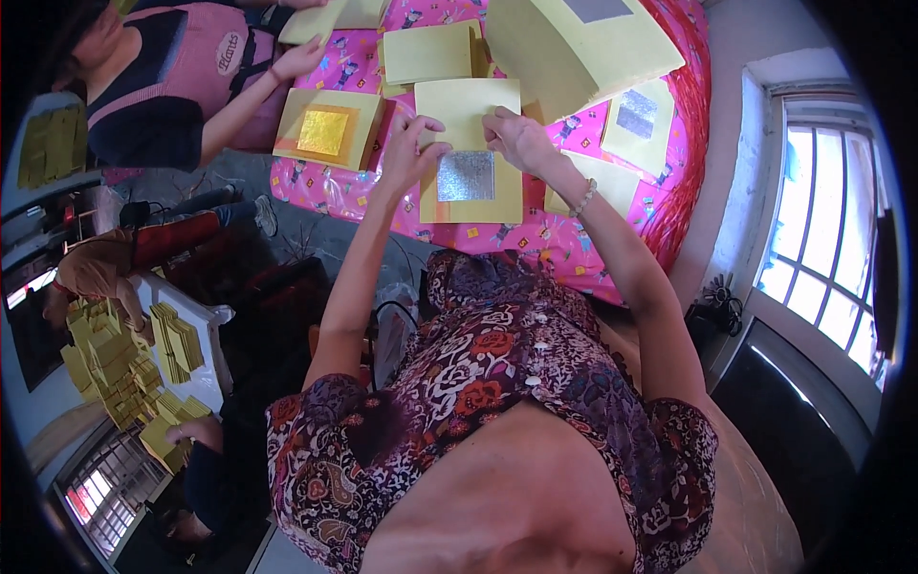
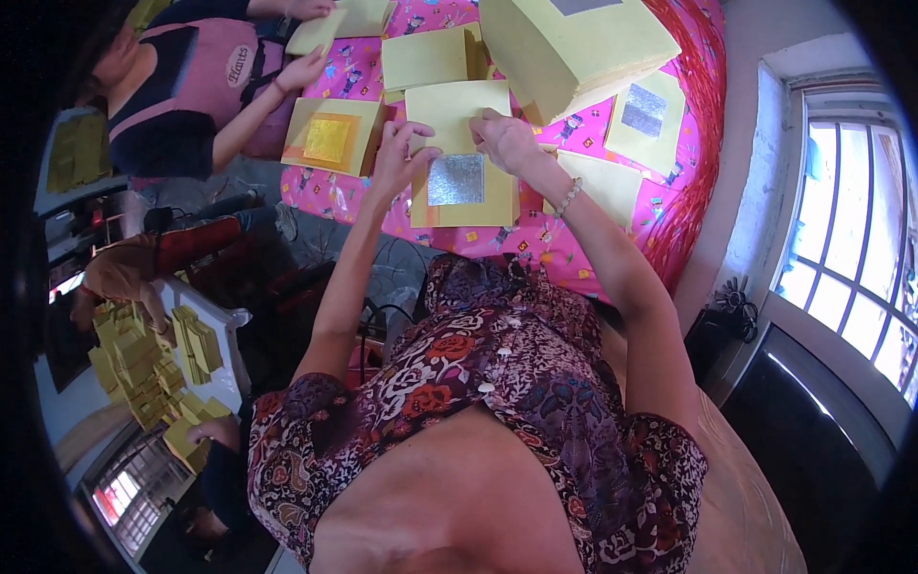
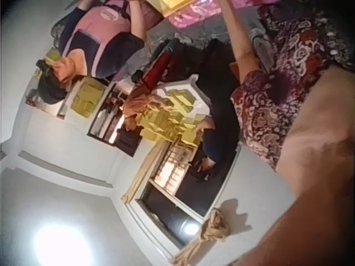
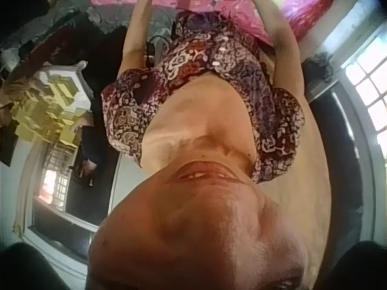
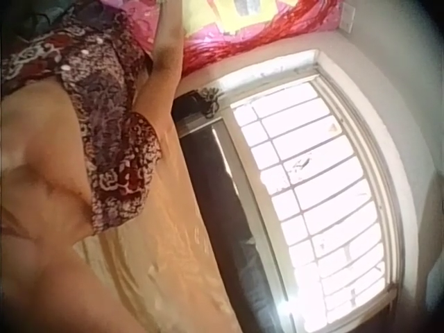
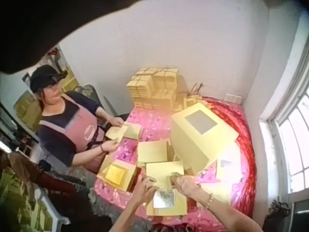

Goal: Folding and stacking sheets of paper with gold/silver leaf inserts, likely joss paper.

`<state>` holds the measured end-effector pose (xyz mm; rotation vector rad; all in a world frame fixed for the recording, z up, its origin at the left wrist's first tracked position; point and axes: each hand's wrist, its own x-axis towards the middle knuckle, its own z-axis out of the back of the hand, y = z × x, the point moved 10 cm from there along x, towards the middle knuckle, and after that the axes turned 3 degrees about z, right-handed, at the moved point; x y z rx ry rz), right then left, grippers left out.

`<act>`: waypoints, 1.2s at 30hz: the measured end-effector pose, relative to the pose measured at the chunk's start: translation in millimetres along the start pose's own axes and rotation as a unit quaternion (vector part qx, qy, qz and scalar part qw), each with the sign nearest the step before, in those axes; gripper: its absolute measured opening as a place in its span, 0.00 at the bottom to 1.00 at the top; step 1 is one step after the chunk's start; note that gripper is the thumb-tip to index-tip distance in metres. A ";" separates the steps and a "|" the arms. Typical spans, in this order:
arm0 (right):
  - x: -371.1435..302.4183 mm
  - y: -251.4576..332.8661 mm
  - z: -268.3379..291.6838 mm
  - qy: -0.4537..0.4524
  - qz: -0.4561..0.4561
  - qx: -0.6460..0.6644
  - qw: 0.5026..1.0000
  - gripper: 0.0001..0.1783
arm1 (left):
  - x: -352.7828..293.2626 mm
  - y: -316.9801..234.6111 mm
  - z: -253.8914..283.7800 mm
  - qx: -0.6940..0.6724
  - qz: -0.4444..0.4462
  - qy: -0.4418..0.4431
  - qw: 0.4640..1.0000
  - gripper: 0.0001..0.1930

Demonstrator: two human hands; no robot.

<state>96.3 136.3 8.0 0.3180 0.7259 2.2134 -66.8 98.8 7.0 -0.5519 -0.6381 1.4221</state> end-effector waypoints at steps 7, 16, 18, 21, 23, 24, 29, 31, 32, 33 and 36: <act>0.0 2.2 1.9 -0.007 0.011 0.016 1.000 0.08 | -4.4 31.1 -6.2 -0.195 0.011 0.085 0.977 0.16; 5.7 7.4 1.0 0.001 0.017 0.000 1.000 0.08 | -6.6 45.4 -9.5 -0.261 0.031 0.107 0.959 0.15; 6.2 4.4 0.4 0.018 0.004 0.008 1.000 0.08 | -7.9 46.8 -10.7 -0.265 0.039 0.104 0.958 0.15; 6.4 4.1 -4.3 0.023 -0.017 -0.002 1.000 0.09 | -8.9 43.1 -9.8 -0.263 0.010 0.096 0.960 0.15; 7.4 3.4 -6.1 0.011 -0.024 -0.023 0.999 0.11 | -10.6 50.0 -13.6 -0.290 0.033 0.107 0.950 0.15; 8.8 2.2 -5.9 0.006 -0.022 -0.044 0.999 0.12 | -8.4 48.4 -14.1 -0.290 0.032 0.108 0.950 0.15; 3.5 -1.4 -3.2 -0.024 -0.006 -0.070 0.997 0.16 | 0.2 37.6 -11.5 -0.262 0.031 0.106 0.959 0.14; -2.0 3.6 3.4 -0.042 0.016 -0.085 0.995 0.18 | -1.0 29.3 -9.7 -0.232 0.020 0.090 0.968 0.13; -4.7 4.6 4.3 -0.043 0.017 -0.085 0.995 0.18 | -1.8 24.1 -8.3 -0.202 0.010 0.074 0.977 0.13; -8.1 8.0 6.7 -0.041 0.018 -0.087 0.995 0.18 | -2.5 21.6 -6.5 -0.193 0.012 0.052 0.980 0.12; -9.9 19.3 12.3 -0.069 0.045 -0.134 0.988 0.20 | -3.6 14.3 4.0 -0.144 0.000 -0.006 0.989 0.13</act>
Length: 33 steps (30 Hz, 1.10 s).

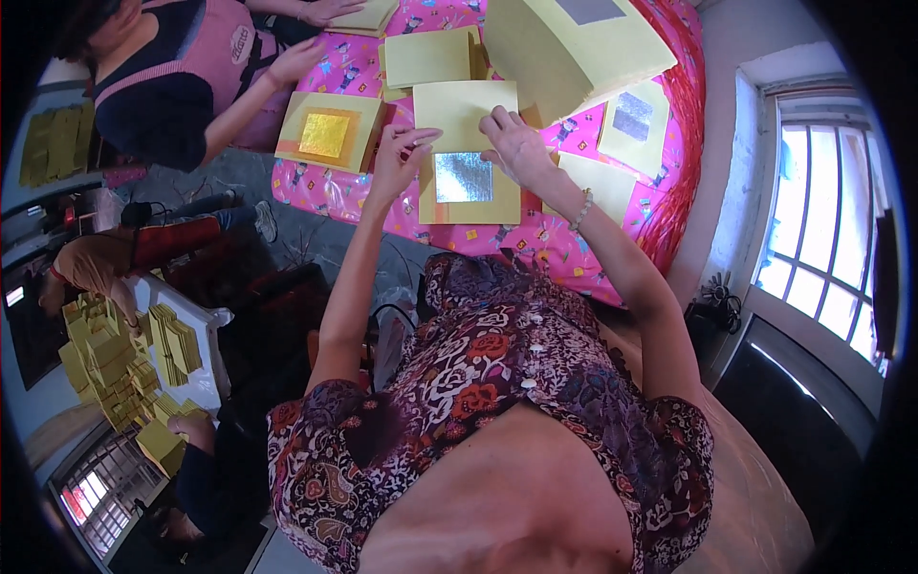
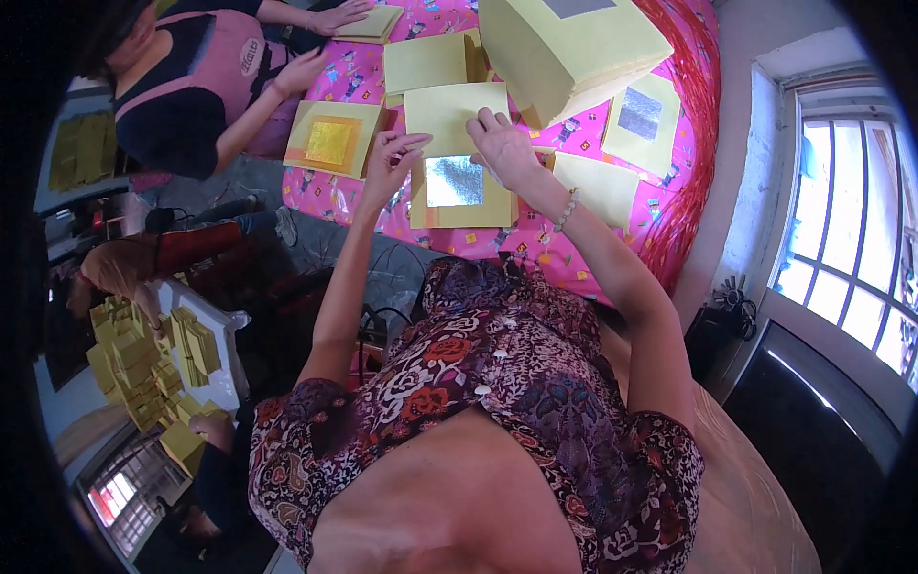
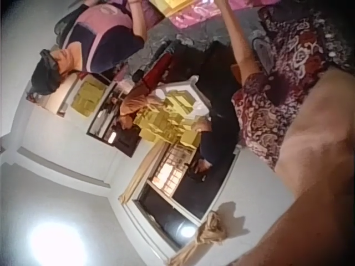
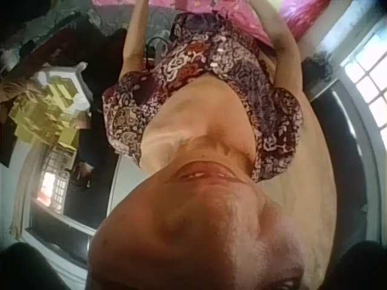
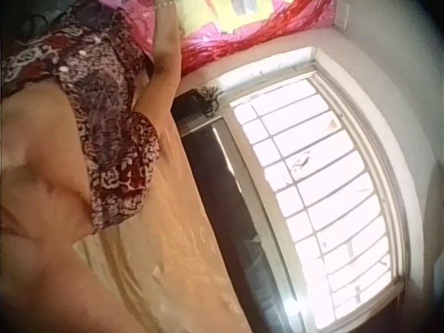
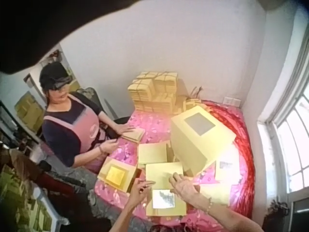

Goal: Folding and stacking sheets of paper with gold/silver leaf inserts, likely joss paper.

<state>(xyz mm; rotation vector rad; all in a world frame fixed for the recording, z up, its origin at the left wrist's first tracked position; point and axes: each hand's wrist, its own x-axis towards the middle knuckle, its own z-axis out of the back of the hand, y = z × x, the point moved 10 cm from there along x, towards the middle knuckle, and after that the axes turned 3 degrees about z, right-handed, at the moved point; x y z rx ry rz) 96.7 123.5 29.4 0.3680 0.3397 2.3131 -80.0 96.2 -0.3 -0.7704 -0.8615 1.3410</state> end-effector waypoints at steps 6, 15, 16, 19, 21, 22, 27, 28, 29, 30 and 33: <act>1.9 7.2 1.4 -0.006 0.064 -0.060 0.996 0.21 | -11.0 3.6 16.4 0.091 0.095 -0.165 0.977 0.18; -11.2 3.9 1.8 -0.096 0.123 -0.027 0.987 0.15 | -2.2 26.2 -4.4 -0.031 0.139 -0.172 0.975 0.22; -14.0 1.3 3.1 -0.116 0.118 -0.024 0.986 0.15 | 0.4 28.7 -12.2 -0.145 0.144 -0.164 0.965 0.22; -13.0 -2.7 -3.6 -0.104 0.093 -0.007 0.990 0.14 | 2.3 43.8 -18.5 -0.196 0.165 -0.159 0.953 0.23; -18.3 -4.7 4.9 -0.143 0.076 0.007 0.987 0.13 | 0.7 41.8 -19.6 -0.188 0.166 -0.175 0.952 0.24; -21.8 -8.9 3.6 -0.138 0.052 0.039 0.988 0.17 | 0.7 36.9 -21.5 -0.184 0.164 -0.185 0.951 0.24; -65.6 -17.9 35.7 -0.249 -0.075 0.122 0.958 0.32 | -13.2 16.1 -33.4 -0.273 0.187 -0.177 0.927 0.20; -81.2 -28.1 41.1 -0.287 -0.125 0.165 0.935 0.33 | -15.2 7.4 -35.9 -0.272 0.189 -0.172 0.928 0.20; -97.6 -39.7 44.6 -0.323 -0.174 0.205 0.907 0.33 | -16.0 -2.4 -41.9 -0.284 0.185 -0.159 0.927 0.20; -109.1 -48.0 45.2 -0.321 -0.202 0.230 0.896 0.32 | -17.3 -14.9 -47.9 -0.296 0.180 -0.147 0.926 0.19; -150.2 -86.6 13.2 -0.313 -0.294 0.440 0.789 0.26 | -19.7 -58.5 -84.0 -0.327 0.116 -0.083 0.934 0.19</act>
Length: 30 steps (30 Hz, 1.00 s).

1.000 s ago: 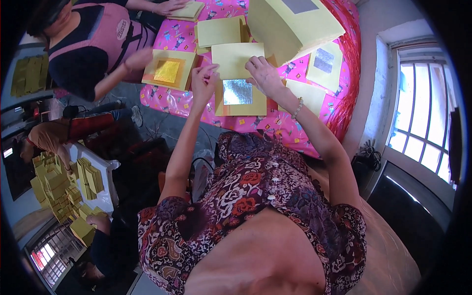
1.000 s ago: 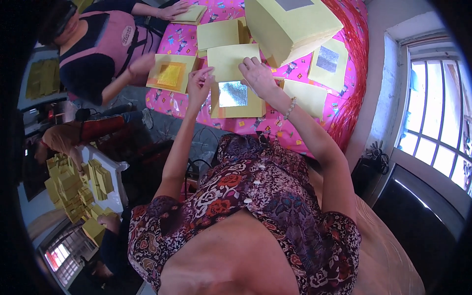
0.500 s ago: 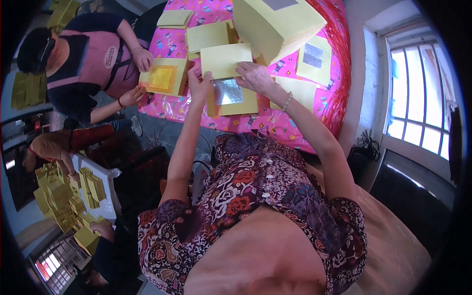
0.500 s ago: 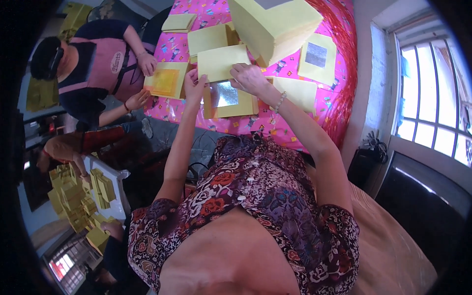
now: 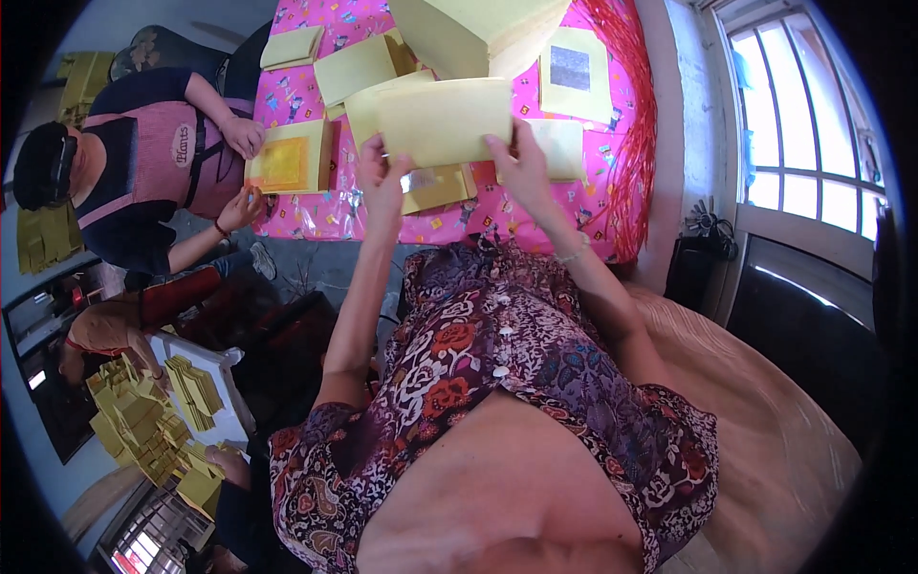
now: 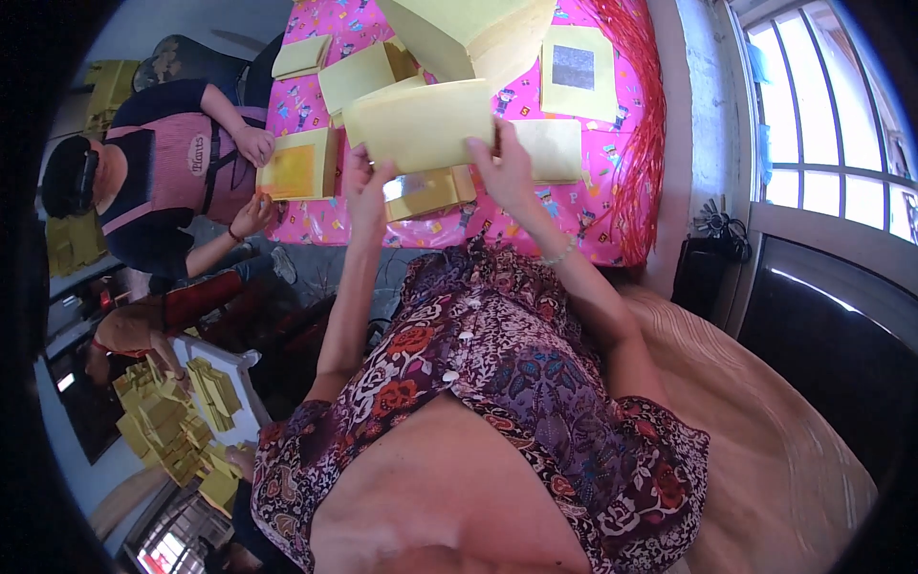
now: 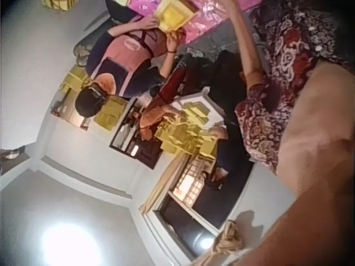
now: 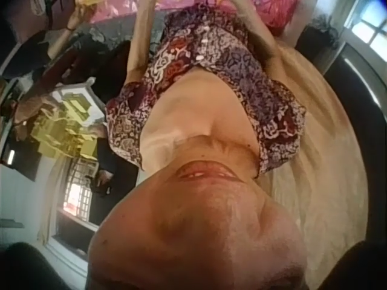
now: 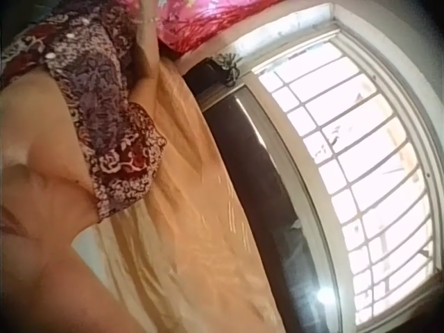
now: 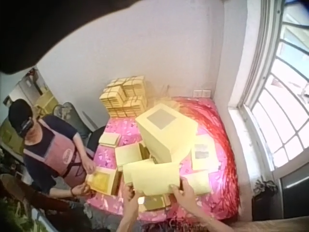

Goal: Folding and stacking sheets of paper with gold/silver leaf inserts, likely joss paper.

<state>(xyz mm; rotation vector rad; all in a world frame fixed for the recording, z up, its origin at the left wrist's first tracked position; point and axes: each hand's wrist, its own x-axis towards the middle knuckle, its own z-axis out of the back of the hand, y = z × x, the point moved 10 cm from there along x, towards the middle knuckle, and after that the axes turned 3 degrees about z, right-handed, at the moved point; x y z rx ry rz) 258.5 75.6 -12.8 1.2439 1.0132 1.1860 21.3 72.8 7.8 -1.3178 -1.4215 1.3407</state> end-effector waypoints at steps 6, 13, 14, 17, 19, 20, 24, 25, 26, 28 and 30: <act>-5.3 -64.6 102.2 -0.079 -0.040 0.042 0.995 0.17 | -16.7 66.6 -98.7 0.085 0.089 0.122 0.985 0.19; -14.7 -120.9 147.7 -0.122 -0.125 -0.131 0.976 0.17 | -12.8 136.8 -131.6 0.264 0.056 0.083 0.959 0.17; -14.9 -129.9 150.0 -0.126 -0.134 -0.130 0.974 0.19 | -9.7 146.0 -130.0 0.278 0.058 0.071 0.956 0.18; -10.2 -154.8 150.0 -0.098 -0.161 -0.171 0.967 0.20 | -0.6 175.9 -126.4 0.335 0.066 0.062 0.938 0.19; -7.4 -162.9 146.1 -0.084 -0.167 -0.182 0.965 0.19 | 2.3 189.7 -120.9 0.378 0.072 0.063 0.921 0.19; -8.4 -167.3 144.8 -0.079 -0.175 -0.193 0.962 0.20 | 2.6 197.3 -117.6 0.389 0.083 0.063 0.916 0.19; -10.5 -185.7 144.6 -0.062 -0.194 -0.224 0.953 0.20 | 2.2 214.1 -111.4 0.415 0.080 0.058 0.904 0.19; -11.7 -187.9 145.0 -0.062 -0.196 -0.223 0.953 0.20 | 2.1 215.9 -111.4 0.416 0.080 0.059 0.904 0.19; -12.5 -188.9 145.4 -0.064 -0.193 -0.222 0.954 0.20 | 1.8 218.0 -113.2 0.413 0.080 0.068 0.905 0.19; -13.0 -188.3 144.3 -0.064 -0.189 -0.220 0.955 0.20 | 1.8 222.4 -112.6 0.410 0.080 0.076 0.905 0.19; -11.4 -182.7 141.5 -0.056 -0.171 -0.244 0.953 0.21 | 3.7 220.2 -112.1 0.425 0.051 0.069 0.901 0.19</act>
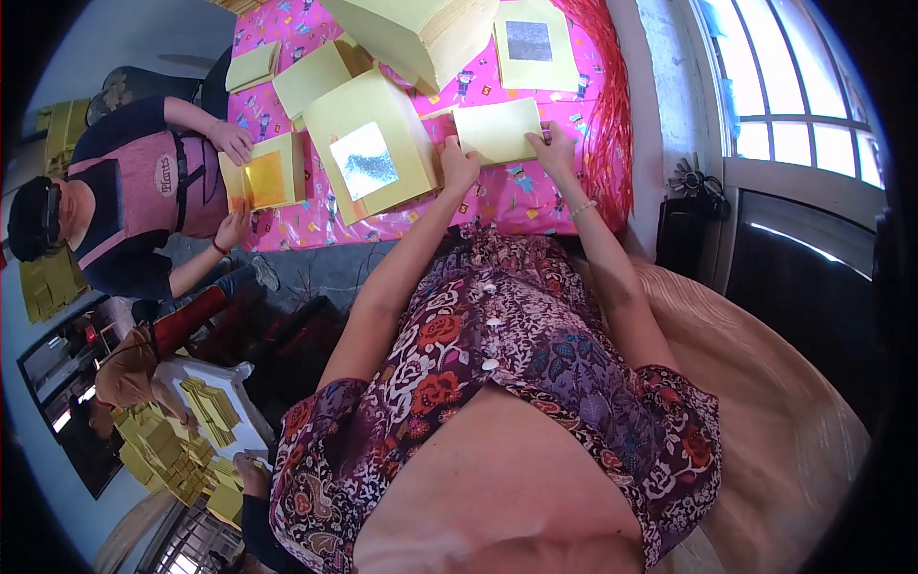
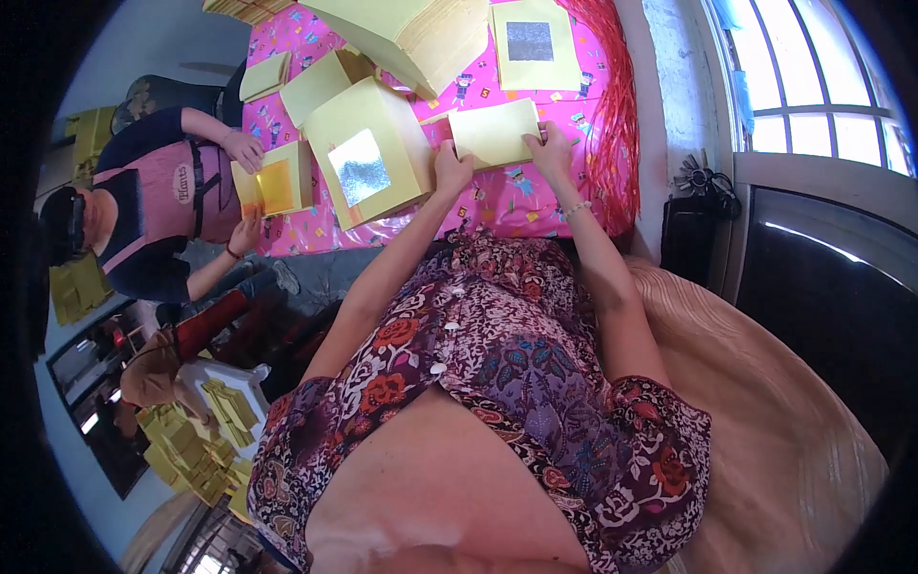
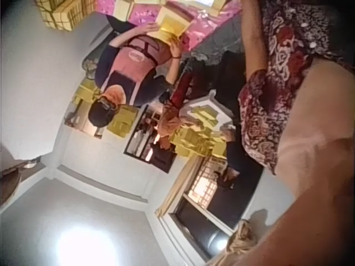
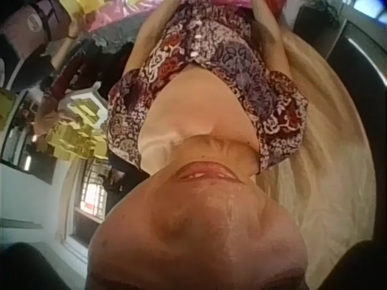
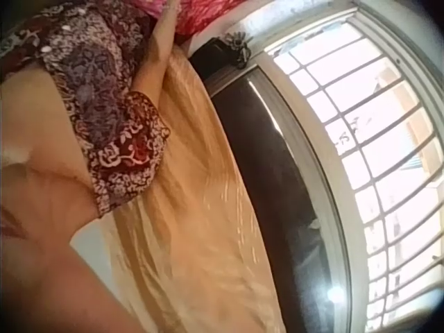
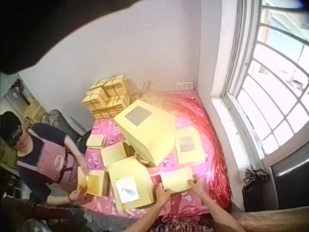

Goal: Folding and stacking sheets of paper with gold/silver leaf inserts, likely joss paper.

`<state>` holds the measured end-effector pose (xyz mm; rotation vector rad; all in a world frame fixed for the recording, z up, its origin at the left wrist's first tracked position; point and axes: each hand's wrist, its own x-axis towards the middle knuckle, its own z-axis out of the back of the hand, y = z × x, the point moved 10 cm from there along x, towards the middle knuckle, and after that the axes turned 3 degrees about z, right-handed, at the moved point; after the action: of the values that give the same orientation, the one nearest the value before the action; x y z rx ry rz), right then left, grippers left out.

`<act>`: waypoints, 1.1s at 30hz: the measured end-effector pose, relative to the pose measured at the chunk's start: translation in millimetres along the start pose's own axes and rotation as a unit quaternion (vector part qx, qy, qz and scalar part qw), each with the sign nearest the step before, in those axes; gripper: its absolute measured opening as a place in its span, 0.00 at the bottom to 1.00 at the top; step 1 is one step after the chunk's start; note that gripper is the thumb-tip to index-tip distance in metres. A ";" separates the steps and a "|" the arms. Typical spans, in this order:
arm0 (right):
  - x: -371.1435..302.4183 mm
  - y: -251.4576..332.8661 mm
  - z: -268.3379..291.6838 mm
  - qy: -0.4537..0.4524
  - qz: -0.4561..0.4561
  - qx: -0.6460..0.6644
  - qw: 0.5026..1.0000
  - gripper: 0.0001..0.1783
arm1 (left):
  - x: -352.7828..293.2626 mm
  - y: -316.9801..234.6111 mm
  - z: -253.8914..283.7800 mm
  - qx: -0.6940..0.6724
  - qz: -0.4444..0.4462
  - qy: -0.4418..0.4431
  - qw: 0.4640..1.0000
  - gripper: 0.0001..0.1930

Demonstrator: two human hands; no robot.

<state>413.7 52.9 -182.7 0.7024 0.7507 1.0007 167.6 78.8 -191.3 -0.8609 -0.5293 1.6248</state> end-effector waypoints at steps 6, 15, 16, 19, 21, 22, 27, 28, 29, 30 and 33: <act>-5.6 22.4 9.7 -0.043 0.072 -0.117 0.990 0.20 | -3.9 -12.2 3.1 0.074 -0.027 -0.010 0.997 0.21; -13.5 20.9 2.5 -0.029 0.038 -0.132 0.990 0.24 | -18.3 -9.9 3.5 0.022 0.020 -0.041 0.999 0.31; -14.8 22.8 0.6 -0.027 0.039 -0.132 0.990 0.24 | -19.2 -8.2 4.6 0.022 0.022 -0.042 0.999 0.31; -15.8 16.9 -5.7 -0.007 0.022 -0.180 0.983 0.24 | -22.3 -7.1 6.8 -0.022 0.057 -0.033 0.998 0.30; -13.4 16.3 -4.7 -0.027 0.030 -0.210 0.977 0.25 | -24.4 -6.7 4.5 -0.008 0.092 -0.014 0.996 0.30; -11.6 14.1 -4.3 -0.027 0.029 -0.210 0.977 0.25 | -23.8 -9.3 4.5 -0.007 0.091 -0.013 0.996 0.30; -3.6 12.0 1.4 -0.014 0.035 -0.186 0.982 0.27 | -17.4 -9.4 -3.6 0.018 0.095 0.003 0.995 0.31; -3.7 13.0 2.5 -0.013 0.033 -0.184 0.982 0.27 | -15.4 -7.8 -4.3 0.020 0.096 0.003 0.995 0.31; -3.7 11.6 1.6 -0.001 0.021 -0.177 0.984 0.27 | -12.9 -4.0 -7.3 0.020 0.108 0.017 0.994 0.30; -4.1 7.3 1.9 0.009 0.009 -0.171 0.985 0.28 | -10.6 0.1 -12.8 0.019 0.118 0.031 0.992 0.29; 0.6 -6.2 -0.2 0.048 -0.030 -0.115 0.992 0.29 | -6.3 4.2 -19.2 -0.107 0.094 0.044 0.989 0.28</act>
<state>416.7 51.2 -188.0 0.4323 0.7213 1.0522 180.2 69.7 -204.8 -1.1663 -0.5824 1.7120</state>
